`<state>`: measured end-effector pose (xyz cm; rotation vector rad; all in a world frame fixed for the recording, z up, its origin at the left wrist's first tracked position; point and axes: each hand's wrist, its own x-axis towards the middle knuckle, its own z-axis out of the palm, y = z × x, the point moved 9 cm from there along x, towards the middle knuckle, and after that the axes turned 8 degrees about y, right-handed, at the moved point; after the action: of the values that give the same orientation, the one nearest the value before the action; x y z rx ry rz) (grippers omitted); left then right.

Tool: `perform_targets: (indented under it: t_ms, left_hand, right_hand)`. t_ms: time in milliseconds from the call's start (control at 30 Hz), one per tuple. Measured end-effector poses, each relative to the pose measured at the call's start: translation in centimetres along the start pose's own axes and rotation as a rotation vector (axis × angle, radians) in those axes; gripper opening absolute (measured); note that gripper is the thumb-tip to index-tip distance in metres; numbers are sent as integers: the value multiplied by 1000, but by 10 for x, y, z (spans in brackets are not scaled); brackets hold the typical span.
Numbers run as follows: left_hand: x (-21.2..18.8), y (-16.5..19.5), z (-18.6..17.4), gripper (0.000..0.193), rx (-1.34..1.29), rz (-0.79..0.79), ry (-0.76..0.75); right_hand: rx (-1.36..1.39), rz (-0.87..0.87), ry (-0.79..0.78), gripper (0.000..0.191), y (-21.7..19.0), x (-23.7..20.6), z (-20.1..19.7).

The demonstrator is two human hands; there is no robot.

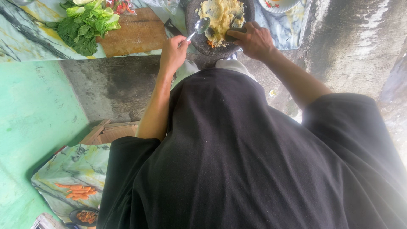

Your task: The person sits at a low table and grinds ingredients in a stone mortar, pressing and twisting the pestle over chopped vegetables while steadying the mortar with a spoon. They briefly lift the pestle, wipe it with a cloth, and resume grinding the mixture.

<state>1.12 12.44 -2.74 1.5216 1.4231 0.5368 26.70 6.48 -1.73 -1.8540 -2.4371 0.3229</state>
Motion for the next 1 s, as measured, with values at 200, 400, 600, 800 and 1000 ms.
perform_targets:
  t_ms: [200,400,600,800,1000]
  left_hand:
    - [0,5,-3,21,-8,90,26]
    - [-3,-4,0,22,-14,49,18]
    - [-6,-1,5,22,-11,20,-2]
    - [-5,0,3,23,5,0,-6]
    - [-5,-2,3,23,-1,28,4]
  right_hand:
    - [6,61,126,35,20,5,11]
    - [224,125,-59,36,38,5,17]
    - [29,-20,-16,37,20,0,9]
    - [161,142,111,35,30,16,4]
    - [269,306,209,33,40,36,-4]
